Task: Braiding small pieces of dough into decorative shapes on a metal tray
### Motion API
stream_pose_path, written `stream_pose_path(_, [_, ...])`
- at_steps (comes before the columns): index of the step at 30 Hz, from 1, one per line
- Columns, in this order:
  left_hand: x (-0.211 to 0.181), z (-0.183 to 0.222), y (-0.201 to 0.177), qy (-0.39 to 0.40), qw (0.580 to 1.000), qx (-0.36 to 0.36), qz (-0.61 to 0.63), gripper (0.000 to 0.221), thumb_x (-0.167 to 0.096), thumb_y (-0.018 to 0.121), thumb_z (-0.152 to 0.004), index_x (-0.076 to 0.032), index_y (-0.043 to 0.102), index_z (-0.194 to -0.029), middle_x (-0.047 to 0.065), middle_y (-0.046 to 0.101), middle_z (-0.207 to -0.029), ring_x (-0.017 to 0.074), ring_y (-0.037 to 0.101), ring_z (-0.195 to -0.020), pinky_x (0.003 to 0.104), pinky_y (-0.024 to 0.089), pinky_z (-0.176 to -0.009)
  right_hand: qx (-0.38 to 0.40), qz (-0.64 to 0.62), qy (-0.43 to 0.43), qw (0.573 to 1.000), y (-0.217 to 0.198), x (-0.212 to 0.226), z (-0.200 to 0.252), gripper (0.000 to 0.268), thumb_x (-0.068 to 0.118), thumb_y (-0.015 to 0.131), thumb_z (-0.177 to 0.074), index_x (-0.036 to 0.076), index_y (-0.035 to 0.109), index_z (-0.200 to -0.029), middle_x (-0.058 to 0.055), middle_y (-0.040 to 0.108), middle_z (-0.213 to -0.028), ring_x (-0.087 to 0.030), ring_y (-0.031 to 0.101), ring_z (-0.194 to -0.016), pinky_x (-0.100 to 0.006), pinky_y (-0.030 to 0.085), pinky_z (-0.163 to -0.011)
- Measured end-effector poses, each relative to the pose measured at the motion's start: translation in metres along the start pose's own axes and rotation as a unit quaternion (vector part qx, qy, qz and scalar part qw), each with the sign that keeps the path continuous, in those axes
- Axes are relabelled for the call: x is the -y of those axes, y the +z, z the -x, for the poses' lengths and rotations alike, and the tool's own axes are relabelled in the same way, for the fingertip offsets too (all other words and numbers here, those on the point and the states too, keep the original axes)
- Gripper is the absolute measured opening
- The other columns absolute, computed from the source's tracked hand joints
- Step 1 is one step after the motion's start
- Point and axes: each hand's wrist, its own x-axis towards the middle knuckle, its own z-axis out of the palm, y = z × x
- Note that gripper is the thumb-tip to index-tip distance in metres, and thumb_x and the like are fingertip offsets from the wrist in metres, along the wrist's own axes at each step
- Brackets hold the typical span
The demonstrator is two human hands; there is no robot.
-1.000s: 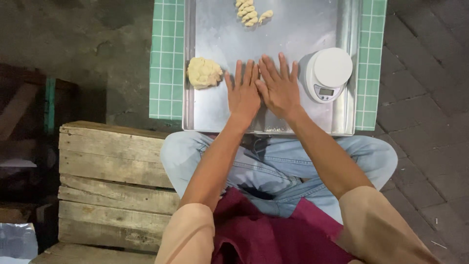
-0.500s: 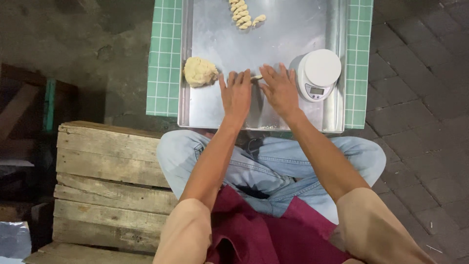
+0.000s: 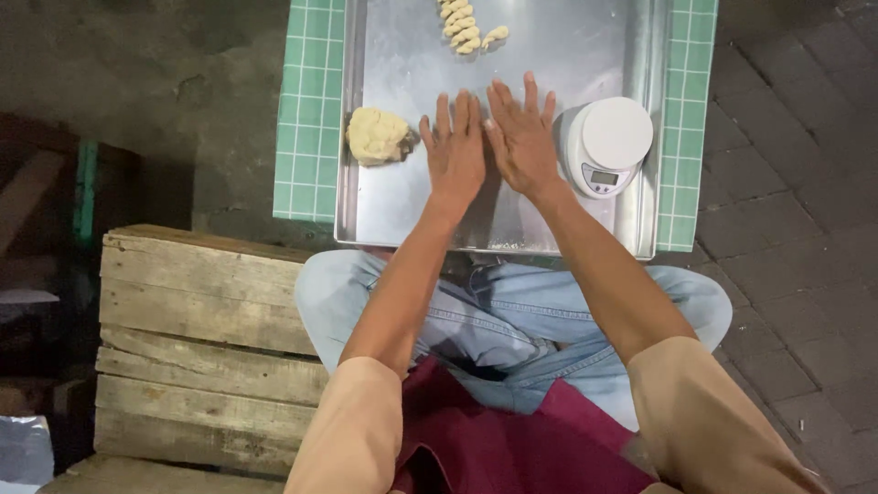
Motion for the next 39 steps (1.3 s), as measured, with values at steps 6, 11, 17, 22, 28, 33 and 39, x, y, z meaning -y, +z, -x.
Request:
stream_pose_path(6, [0.003,0.024,0.034,-0.042,0.984,0.167,-0.047,0.064,-0.034,0.043,-0.104,-0.012,0.032,-0.163,0.001,0.025,-0.17,0.0366,0.006,-0.157,0.066,0.008,-0.123,0.118,-0.062,0.053,0.99,-0.002,0.018,0.014,0.061,0.041,0.033,-0.112,0.01,0.033,-0.164,-0.005,0.027,-0.171,-0.036,0.004,-0.158,-0.062,-0.007,-0.121])
stream_pose_path(11, [-0.011,0.02,-0.009,-0.07,0.927,0.365,-0.052,0.06,-0.032,0.027,-0.113,-0.018,0.009,-0.168,-0.004,-0.003,-0.175,0.0351,-0.018,-0.157,0.064,-0.01,-0.126,0.146,0.07,0.019,0.987,-0.011,0.014,0.037,0.061,0.051,0.03,-0.115,0.015,0.036,-0.164,-0.005,0.032,-0.17,-0.043,0.011,-0.156,-0.07,0.007,-0.121])
stream_pose_path(17, [-0.015,0.051,-0.014,-0.077,0.931,0.352,-0.05,0.065,-0.033,0.033,-0.111,-0.022,0.006,-0.169,-0.005,-0.008,-0.175,0.0373,-0.019,-0.157,0.067,-0.012,-0.124,0.13,0.105,0.003,0.986,-0.015,0.012,0.067,0.066,0.056,0.029,-0.113,0.015,0.036,-0.164,-0.006,0.033,-0.169,-0.044,0.012,-0.155,-0.075,0.015,-0.116])
stream_pose_path(22, [-0.015,0.069,-0.029,-0.077,0.943,0.322,-0.036,0.069,-0.035,0.042,-0.106,-0.024,0.014,-0.168,-0.007,0.003,-0.175,0.0388,-0.009,-0.159,0.07,-0.007,-0.122,0.118,0.115,-0.007,0.986,-0.021,0.015,0.081,0.067,0.057,0.034,-0.111,0.016,0.037,-0.164,-0.006,0.037,-0.168,-0.044,0.015,-0.155,-0.077,0.014,-0.114])
stream_pose_path(28, [-0.016,0.061,-0.032,-0.085,0.935,0.345,-0.024,0.076,-0.033,0.05,-0.104,-0.023,0.011,-0.169,-0.003,0.005,-0.176,0.0412,-0.012,-0.157,0.073,-0.012,-0.119,0.116,0.086,0.01,0.99,-0.017,0.008,0.077,0.065,0.056,0.027,-0.114,0.017,0.035,-0.166,-0.003,0.032,-0.17,-0.04,0.008,-0.157,-0.068,0.0,-0.118])
stream_pose_path(33, [-0.022,0.047,-0.028,-0.101,0.921,0.375,-0.036,0.082,-0.031,0.05,-0.105,-0.02,0.0,-0.169,-0.003,-0.009,-0.175,0.0405,-0.018,-0.156,0.07,-0.014,-0.122,0.125,0.048,0.041,0.99,-0.001,0.021,0.053,0.061,0.05,0.027,-0.114,0.021,0.024,-0.168,0.001,0.022,-0.173,-0.039,0.005,-0.157,-0.065,-0.002,-0.122])
stream_pose_path(39, [-0.019,0.049,-0.023,-0.087,0.916,0.384,-0.078,0.076,-0.022,0.043,-0.108,-0.015,-0.003,-0.169,-0.002,-0.011,-0.175,0.0367,-0.02,-0.157,0.063,-0.014,-0.125,0.228,0.016,0.099,0.969,-0.013,0.041,0.041,0.071,0.061,0.012,-0.112,0.021,0.014,-0.17,0.003,0.01,-0.176,-0.037,-0.008,-0.158,-0.062,-0.011,-0.124])
